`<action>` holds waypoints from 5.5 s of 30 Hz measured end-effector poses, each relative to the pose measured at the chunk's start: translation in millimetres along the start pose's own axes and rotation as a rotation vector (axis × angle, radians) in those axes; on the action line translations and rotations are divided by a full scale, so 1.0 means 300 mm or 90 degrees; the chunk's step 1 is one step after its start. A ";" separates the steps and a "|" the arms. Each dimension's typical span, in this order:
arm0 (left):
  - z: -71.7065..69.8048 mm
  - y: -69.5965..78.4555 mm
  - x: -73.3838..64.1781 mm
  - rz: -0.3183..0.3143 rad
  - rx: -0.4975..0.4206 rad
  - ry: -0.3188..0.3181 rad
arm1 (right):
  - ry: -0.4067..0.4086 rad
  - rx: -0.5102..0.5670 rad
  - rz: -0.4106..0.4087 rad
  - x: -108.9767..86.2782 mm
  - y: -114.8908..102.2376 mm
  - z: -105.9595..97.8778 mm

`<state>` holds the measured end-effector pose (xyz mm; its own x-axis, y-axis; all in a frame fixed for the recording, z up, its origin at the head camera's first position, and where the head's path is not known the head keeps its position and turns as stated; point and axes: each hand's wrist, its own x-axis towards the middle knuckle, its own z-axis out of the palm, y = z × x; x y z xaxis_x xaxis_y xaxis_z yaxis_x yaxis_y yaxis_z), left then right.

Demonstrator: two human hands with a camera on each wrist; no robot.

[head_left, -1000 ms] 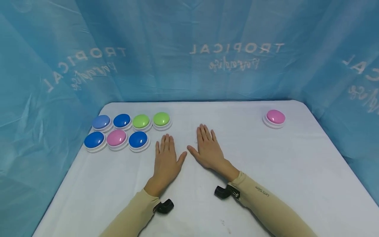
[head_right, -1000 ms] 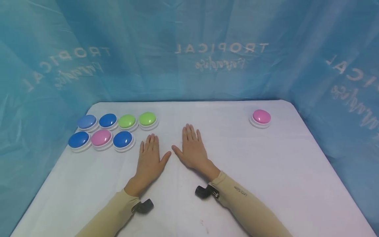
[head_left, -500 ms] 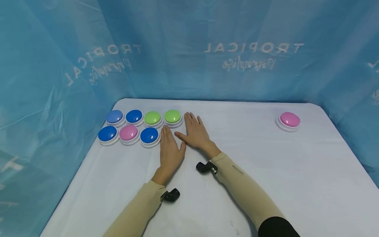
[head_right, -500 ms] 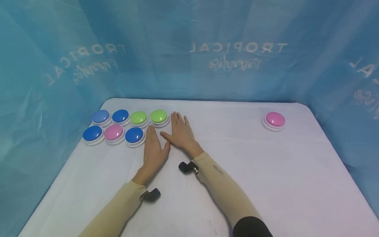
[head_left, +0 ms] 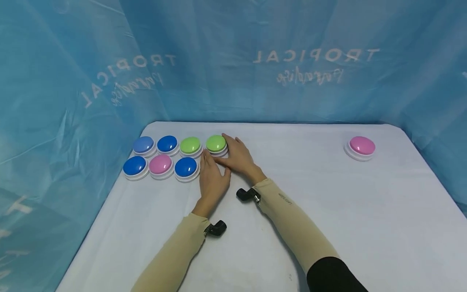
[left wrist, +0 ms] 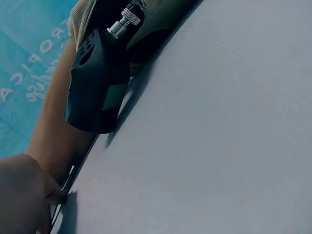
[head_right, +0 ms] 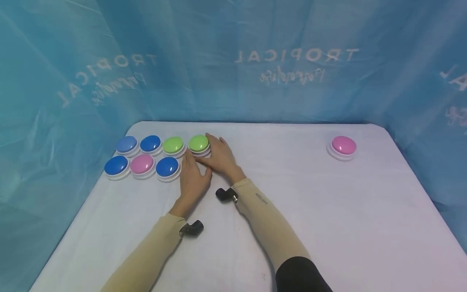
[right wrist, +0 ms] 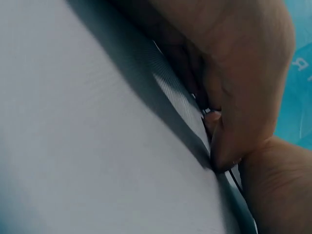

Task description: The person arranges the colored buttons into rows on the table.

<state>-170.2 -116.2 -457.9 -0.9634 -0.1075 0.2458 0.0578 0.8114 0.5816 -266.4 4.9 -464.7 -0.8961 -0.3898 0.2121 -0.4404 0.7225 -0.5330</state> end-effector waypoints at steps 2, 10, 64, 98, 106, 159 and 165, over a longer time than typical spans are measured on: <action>-0.009 -0.010 -0.008 0.005 0.007 -0.014 | -0.001 0.008 0.003 -0.008 -0.012 0.007; -0.038 -0.034 -0.044 0.049 0.017 -0.057 | 0.020 0.032 0.012 -0.079 -0.027 0.023; 0.298 0.403 -0.009 0.328 0.162 -0.249 | 0.166 -0.061 0.228 -0.512 0.356 -0.364; -0.019 0.053 -0.300 0.415 0.100 -0.181 | 0.026 -0.209 0.108 -0.678 -0.032 -0.113; -0.163 -0.088 -0.366 0.301 0.098 -0.133 | -0.016 -0.244 0.039 -0.607 -0.140 -0.017; -0.044 -0.042 -0.207 0.224 0.084 -0.181 | -0.015 -0.158 0.036 -0.490 -0.076 -0.056; 0.026 0.014 -0.109 0.223 0.108 -0.199 | 0.015 -0.164 0.059 -0.444 -0.008 -0.087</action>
<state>-140.4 -104.8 -469.5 -0.9276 0.3443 0.1450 0.3735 0.8529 0.3648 -147.4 69.9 -470.1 -0.9328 -0.3046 0.1928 -0.3537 0.8770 -0.3254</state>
